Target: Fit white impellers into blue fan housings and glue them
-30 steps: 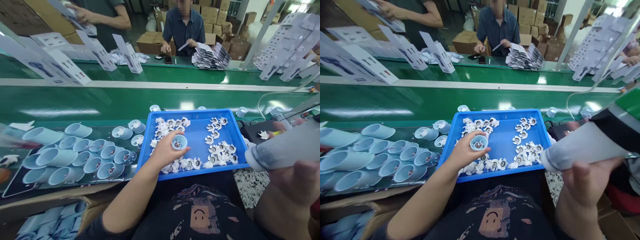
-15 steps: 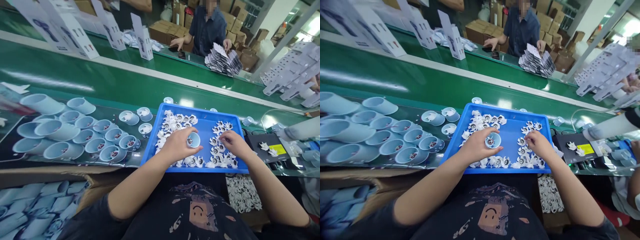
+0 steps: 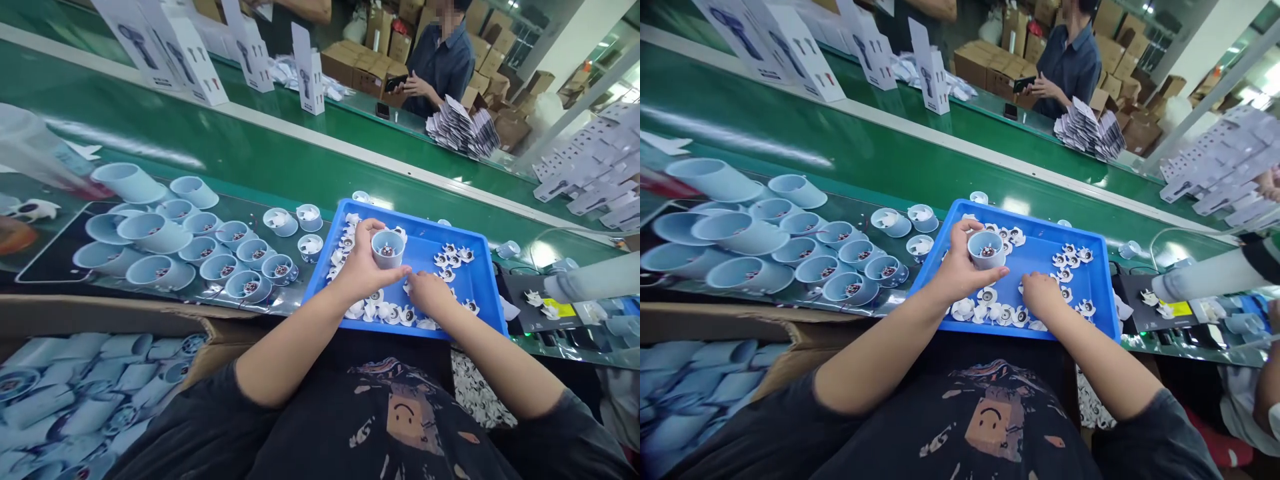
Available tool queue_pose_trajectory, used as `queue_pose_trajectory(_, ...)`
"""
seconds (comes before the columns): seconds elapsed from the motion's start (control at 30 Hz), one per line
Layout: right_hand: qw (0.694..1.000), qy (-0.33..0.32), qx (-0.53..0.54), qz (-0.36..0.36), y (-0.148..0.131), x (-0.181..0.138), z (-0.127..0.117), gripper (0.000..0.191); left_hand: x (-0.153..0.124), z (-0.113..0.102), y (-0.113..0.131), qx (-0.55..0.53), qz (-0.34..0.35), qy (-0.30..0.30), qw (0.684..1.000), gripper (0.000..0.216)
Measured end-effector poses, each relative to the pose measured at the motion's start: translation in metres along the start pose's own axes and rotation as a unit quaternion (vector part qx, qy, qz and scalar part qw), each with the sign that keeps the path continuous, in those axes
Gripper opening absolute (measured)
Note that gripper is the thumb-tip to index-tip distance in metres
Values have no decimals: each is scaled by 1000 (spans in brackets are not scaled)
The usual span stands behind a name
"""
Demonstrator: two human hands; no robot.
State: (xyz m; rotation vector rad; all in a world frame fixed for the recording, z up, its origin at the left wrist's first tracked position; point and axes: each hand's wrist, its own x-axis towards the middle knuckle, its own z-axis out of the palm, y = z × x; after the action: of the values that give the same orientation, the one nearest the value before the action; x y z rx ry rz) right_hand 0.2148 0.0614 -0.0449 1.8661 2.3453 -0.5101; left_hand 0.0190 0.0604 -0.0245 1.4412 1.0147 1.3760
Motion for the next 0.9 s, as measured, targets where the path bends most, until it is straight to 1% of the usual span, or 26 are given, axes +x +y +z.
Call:
queue_pose_trajectory(0.07,997,23,73,-17,-1,-6,-5,26,-5,-10,8,27,-6,-38,999,65)
queue_pose_trajectory(0.13,984,49,160,-62,-3,-20,-10,32,-10,-25,18,88,6,-107,990,57)
queue_pose_trajectory(0.23,948,95,271,-137,-7,-47,-15,47,-15,-41,33,182,40,-225,956,53)
queue_pose_trajectory(0.27,936,114,296,-156,-10,-55,-17,51,-16,-42,36,200,56,-249,946,53)
queue_pose_trajectory(0.3,924,135,313,-172,-12,-62,-19,51,-18,-41,39,215,76,-259,939,53)
queue_pose_trajectory(0.33,915,156,323,-184,-16,-68,-21,47,-19,-38,41,230,99,-263,932,52)
queue_pose_trajectory(0.4,904,199,326,-195,-23,-77,-29,32,-24,-29,41,260,146,-255,920,48)
queue_pose_trajectory(0.47,904,242,285,-209,-32,-82,-37,17,-29,-19,39,286,196,-228,910,42)
queue_pose_trajectory(0.53,908,272,220,-230,-39,-82,-43,10,-35,-11,35,298,250,-192,901,34)
queue_pose_trajectory(0.63,910,286,165,-251,-45,-74,-44,18,-42,-3,27,298,306,-137,894,28)
queue_pose_trajectory(0.7,908,288,168,-253,-44,-68,-42,21,-45,0,23,299,309,-103,897,28)
queue_pose_trajectory(0.73,906,294,169,-253,-41,-66,-41,21,-46,2,23,301,304,-97,899,30)
queue_pose_trajectory(0.77,904,301,167,-253,-38,-66,-42,22,-47,2,23,304,296,-101,900,31)
queue_pose_trajectory(0.83,905,292,160,-263,-27,-75,-45,23,-46,1,27,308,280,-145,898,36)
queue_pose_trajectory(0.87,909,273,158,-274,-18,-82,-47,23,-43,-2,30,310,274,-169,895,40)
queue_pose_trajectory(0.9,913,239,157,-290,-8,-92,-49,22,-36,-7,32,316,270,-183,891,46)
